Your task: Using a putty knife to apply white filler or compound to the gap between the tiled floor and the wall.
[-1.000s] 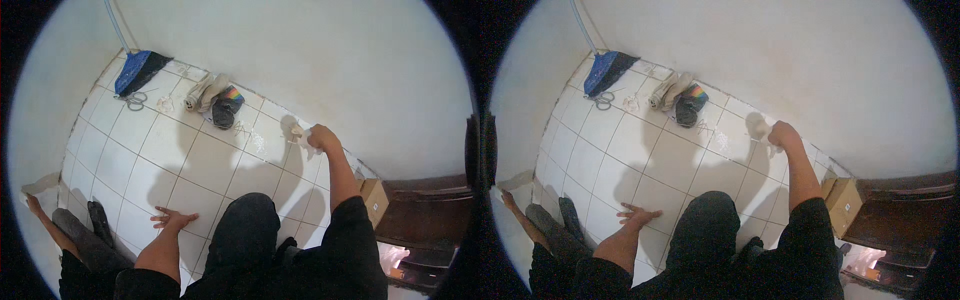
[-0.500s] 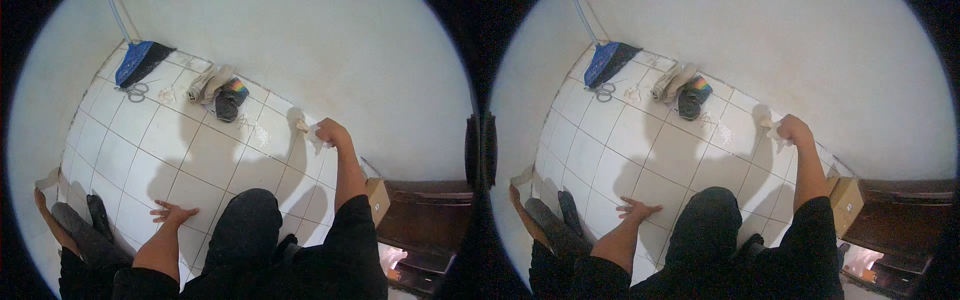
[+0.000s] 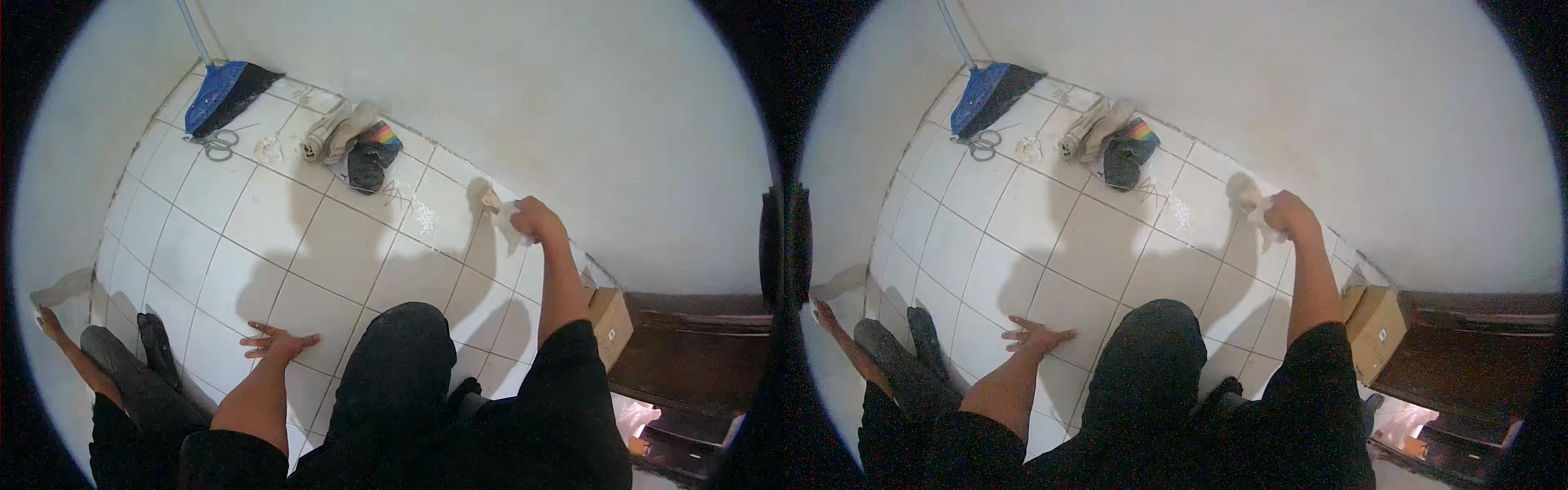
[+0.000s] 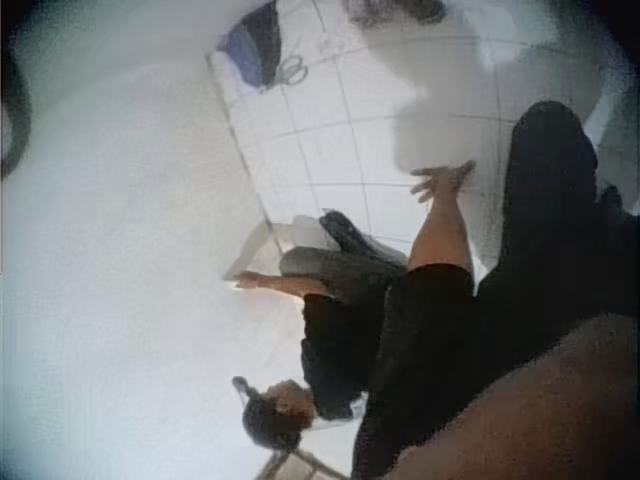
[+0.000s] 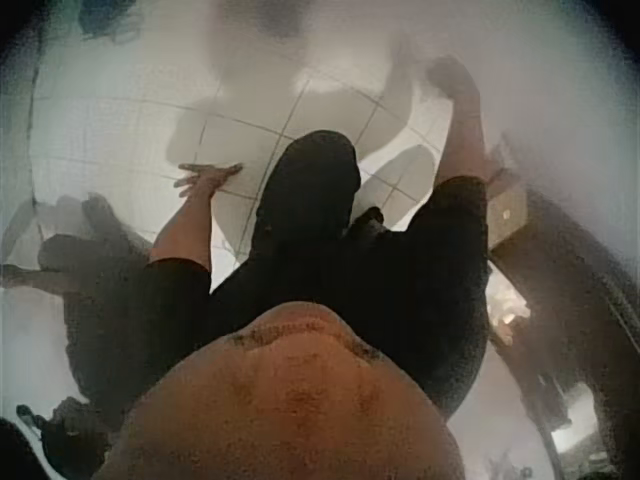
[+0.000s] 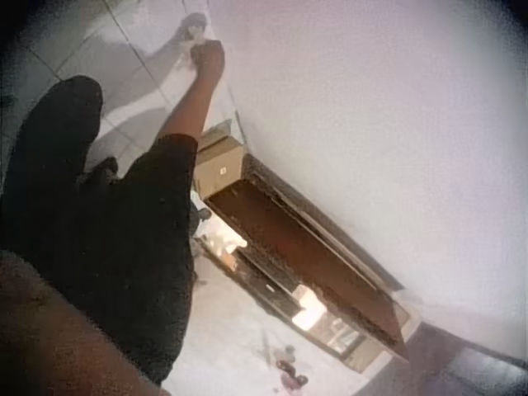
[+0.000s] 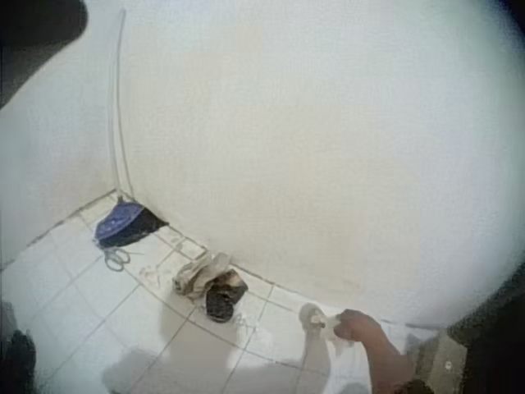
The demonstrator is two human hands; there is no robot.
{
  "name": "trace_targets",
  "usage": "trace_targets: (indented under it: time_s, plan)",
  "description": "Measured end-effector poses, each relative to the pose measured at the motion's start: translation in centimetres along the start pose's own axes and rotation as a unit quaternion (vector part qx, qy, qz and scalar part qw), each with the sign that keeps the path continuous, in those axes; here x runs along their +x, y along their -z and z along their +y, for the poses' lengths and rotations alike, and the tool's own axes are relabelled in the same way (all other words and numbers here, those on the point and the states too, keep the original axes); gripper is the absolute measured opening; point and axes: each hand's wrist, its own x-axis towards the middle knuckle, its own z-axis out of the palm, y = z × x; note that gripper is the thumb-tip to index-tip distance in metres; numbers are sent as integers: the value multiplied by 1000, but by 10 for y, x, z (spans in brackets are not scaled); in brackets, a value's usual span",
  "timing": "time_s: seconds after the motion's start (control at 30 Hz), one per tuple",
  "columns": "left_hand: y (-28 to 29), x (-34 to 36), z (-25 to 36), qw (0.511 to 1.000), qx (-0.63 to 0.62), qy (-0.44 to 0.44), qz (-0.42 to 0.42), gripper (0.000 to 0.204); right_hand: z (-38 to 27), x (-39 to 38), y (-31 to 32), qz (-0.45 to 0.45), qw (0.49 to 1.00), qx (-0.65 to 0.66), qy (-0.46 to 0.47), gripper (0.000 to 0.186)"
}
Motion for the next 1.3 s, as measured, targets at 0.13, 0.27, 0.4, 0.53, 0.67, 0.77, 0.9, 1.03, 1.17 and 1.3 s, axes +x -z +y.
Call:
trace_targets:
  time_s: [0.13,0.27,0.4,0.53,0.67,0.77,0.9,1.03,1.17,1.3]
  plan:
    - [2,-12,5,1000,-14,0,-4,161,16,-1,-5,-1,999,-24,27,32]
    - [0,-1,7,999,42,4,-26,160,22,8,-12,12,999,-29,24,37]
    - [4,-13,4,1000,-13,-1,-21,159,33,21,-22,36,995,-90,39,32]
    - [5,-13,1,999,-24,-4,-22,159,10,4,-10,1,997,-73,13,35]
    - [7,-17,3,1000,-9,12,-24,159,20,-2,-26,25,994,-82,64,33]
    - [4,-9,15,999,-8,-21,-30,158,43,8,-37,68,993,-88,42,34]
    - [6,-8,-1,1000,-13,10,-7,159,20,-7,-25,56,997,-3,58,34]
    - [4,-12,1,1000,19,-10,-9,154,30,-2,-25,18,997,-60,52,34]
    - [1,-6,7,998,42,-38,-18,153,38,18,-29,72,992,-85,67,34]
    - [7,-13,1,1000,12,-5,-19,155,18,-12,-35,22,995,-53,77,38]
